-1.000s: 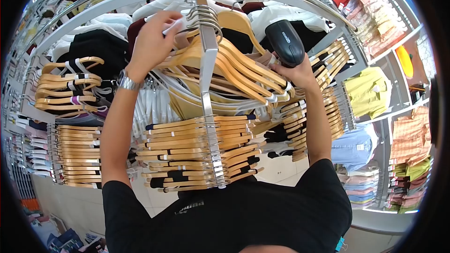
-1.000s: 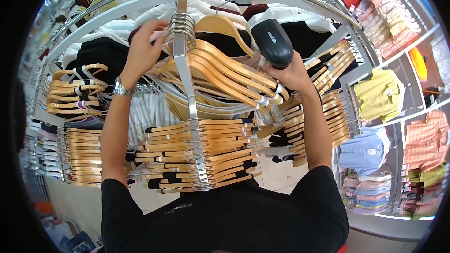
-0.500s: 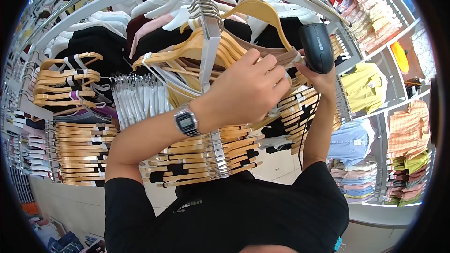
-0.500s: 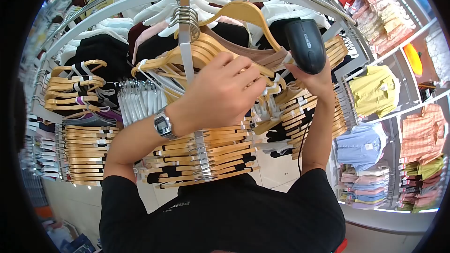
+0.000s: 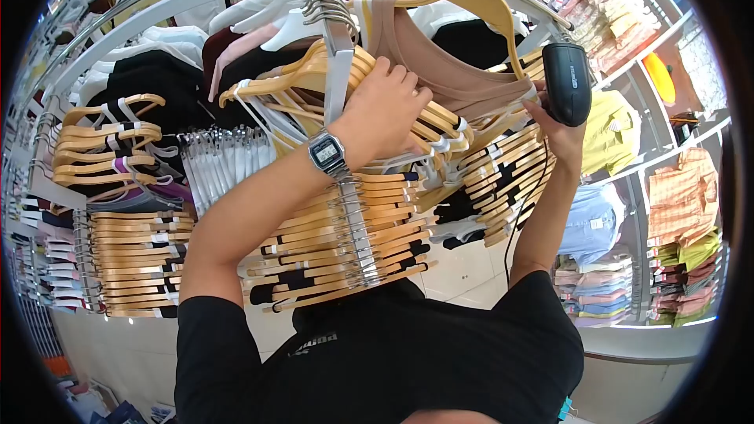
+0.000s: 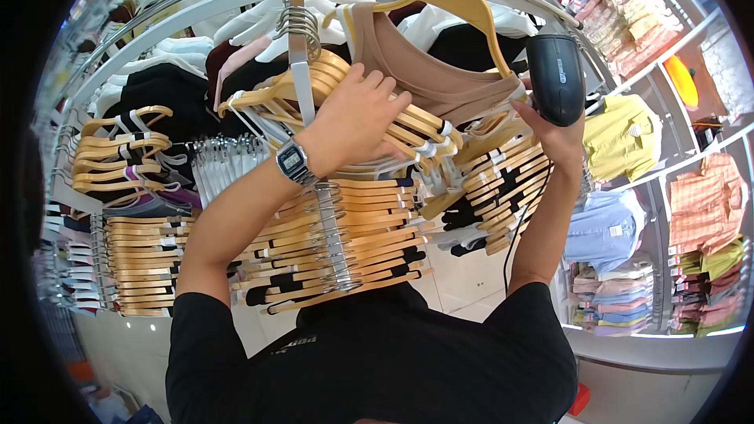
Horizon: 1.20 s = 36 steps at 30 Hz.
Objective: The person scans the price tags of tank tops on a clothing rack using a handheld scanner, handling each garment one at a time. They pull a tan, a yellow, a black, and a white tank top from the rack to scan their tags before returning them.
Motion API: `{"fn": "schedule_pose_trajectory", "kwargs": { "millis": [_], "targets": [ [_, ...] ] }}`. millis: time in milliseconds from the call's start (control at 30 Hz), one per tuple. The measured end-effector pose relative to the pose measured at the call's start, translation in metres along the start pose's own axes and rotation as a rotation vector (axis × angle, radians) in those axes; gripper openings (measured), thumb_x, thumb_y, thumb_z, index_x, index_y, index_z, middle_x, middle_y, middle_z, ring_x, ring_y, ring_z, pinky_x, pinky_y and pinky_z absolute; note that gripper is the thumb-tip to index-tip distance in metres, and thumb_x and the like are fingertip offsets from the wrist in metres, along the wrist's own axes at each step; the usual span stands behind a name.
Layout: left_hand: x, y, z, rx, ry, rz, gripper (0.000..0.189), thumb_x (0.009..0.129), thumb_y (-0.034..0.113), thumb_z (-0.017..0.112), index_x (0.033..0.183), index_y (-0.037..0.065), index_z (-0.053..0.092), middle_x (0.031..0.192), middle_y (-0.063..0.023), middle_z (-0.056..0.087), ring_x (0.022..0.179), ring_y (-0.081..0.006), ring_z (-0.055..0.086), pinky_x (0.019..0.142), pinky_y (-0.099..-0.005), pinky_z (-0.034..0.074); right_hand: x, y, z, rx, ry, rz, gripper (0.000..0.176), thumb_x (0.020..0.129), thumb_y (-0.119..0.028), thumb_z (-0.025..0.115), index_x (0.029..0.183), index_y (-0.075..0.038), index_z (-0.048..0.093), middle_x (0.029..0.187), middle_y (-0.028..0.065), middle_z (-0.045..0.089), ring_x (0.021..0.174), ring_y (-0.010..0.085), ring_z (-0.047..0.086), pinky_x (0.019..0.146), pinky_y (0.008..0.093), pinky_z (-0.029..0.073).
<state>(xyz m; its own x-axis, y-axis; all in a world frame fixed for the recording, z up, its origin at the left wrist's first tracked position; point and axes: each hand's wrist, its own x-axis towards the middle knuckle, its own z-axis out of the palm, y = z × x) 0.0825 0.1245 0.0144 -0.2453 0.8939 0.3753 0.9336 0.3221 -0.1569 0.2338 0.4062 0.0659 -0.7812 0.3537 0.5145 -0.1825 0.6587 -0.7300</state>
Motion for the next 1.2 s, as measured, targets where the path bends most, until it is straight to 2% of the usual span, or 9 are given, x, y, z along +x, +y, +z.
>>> {"fn": "schedule_pose_trajectory", "kwargs": {
  "millis": [333,467,533,633,833,933,1067,1100,1200],
  "targets": [
    [-0.001,-0.005,0.003,0.069,0.021,0.053,0.038,0.074,0.015,0.075,0.110,0.013,0.061,0.096,-0.0043,0.063,0.098,-0.0204,0.060,0.085,-0.0382,0.041,-0.004,-0.012,-0.038,-0.065,0.148,-0.100,0.036,0.073,0.006,0.082,0.107,0.000,0.070,0.085,0.0009,0.067,0.074,0.0085,0.061,0.065,0.0230,0.047],
    [0.003,-0.008,0.008,0.052,-0.003,0.037,0.033,0.077,0.014,0.072,0.109,0.014,0.062,0.095,-0.0049,0.064,0.097,-0.0209,0.060,0.083,-0.0386,0.041,-0.007,-0.018,-0.077,-0.033,0.273,-0.129,0.036,0.076,0.008,0.078,0.110,0.003,0.066,0.079,0.0017,0.063,0.066,0.0097,0.060,0.062,0.0224,0.046],
    [0.004,-0.007,0.007,0.036,-0.011,0.035,0.031,0.078,0.013,0.071,0.109,0.015,0.063,0.095,-0.0051,0.064,0.097,-0.0211,0.061,0.084,-0.0387,0.041,-0.010,-0.031,-0.092,0.040,0.360,-0.239,0.035,0.076,0.011,0.077,0.108,0.002,0.066,0.086,0.0037,0.063,0.075,0.0128,0.063,0.067,0.0245,0.051],
    [0.005,-0.007,0.005,0.035,-0.044,0.029,0.035,0.077,0.012,0.072,0.110,0.015,0.062,0.098,-0.0051,0.064,0.099,-0.0215,0.060,0.085,-0.0385,0.041,-0.018,-0.044,-0.116,0.081,0.414,-0.345,0.042,0.073,0.016,0.076,0.109,-0.001,0.062,0.100,0.0044,0.061,0.098,0.0194,0.064,0.078,0.0292,0.055],
    [0.003,-0.004,0.009,0.115,-0.019,0.013,0.047,0.073,0.023,0.081,0.114,0.012,0.061,0.099,-0.0036,0.063,0.100,-0.0217,0.059,0.091,-0.0395,0.041,-0.057,-0.079,-0.143,-0.149,0.386,-0.329,0.048,0.074,0.015,0.076,0.116,0.001,0.057,0.104,0.0155,0.069,0.077,0.0132,0.063,0.064,0.0241,0.051],
    [0.001,-0.003,0.012,0.124,0.014,0.014,0.052,0.070,0.025,0.084,0.115,0.011,0.060,0.099,-0.0035,0.063,0.100,-0.0218,0.059,0.090,-0.0394,0.041,-0.083,-0.097,-0.147,-0.204,0.395,-0.290,0.047,0.074,0.014,0.076,0.115,0.002,0.058,0.102,0.0142,0.069,0.076,0.0128,0.062,0.064,0.0240,0.051],
    [-0.003,0.000,0.017,0.165,0.060,0.003,0.067,0.070,0.029,0.086,0.127,0.011,0.057,0.104,-0.0048,0.062,0.106,-0.0229,0.059,0.106,-0.0443,0.037,-0.122,-0.103,-0.164,-0.209,0.377,-0.200,0.056,0.073,0.017,0.074,0.124,0.004,0.056,0.107,0.0127,0.066,0.086,0.0134,0.061,0.068,0.0243,0.050],
    [-0.005,0.005,0.009,0.163,-0.019,-0.016,0.079,0.070,0.030,0.086,0.138,0.010,0.051,0.118,-0.0087,0.060,0.118,-0.0252,0.055,0.115,-0.0486,0.030,-0.130,-0.108,-0.166,-0.281,0.393,-0.179,0.061,0.071,0.017,0.074,0.128,0.005,0.055,0.113,0.0123,0.064,0.090,0.0142,0.060,0.071,0.0245,0.050],
    [-0.017,0.012,0.005,0.090,0.085,0.074,0.088,0.070,0.030,0.086,0.145,0.010,0.045,0.134,-0.0117,0.054,0.128,-0.0274,0.049,0.117,-0.0516,0.027,-0.160,-0.113,-0.174,-0.332,0.457,-0.113,0.060,0.070,0.016,0.074,0.127,0.007,0.055,0.114,0.0118,0.064,0.089,0.0147,0.061,0.073,0.0246,0.050]
  ]
}}
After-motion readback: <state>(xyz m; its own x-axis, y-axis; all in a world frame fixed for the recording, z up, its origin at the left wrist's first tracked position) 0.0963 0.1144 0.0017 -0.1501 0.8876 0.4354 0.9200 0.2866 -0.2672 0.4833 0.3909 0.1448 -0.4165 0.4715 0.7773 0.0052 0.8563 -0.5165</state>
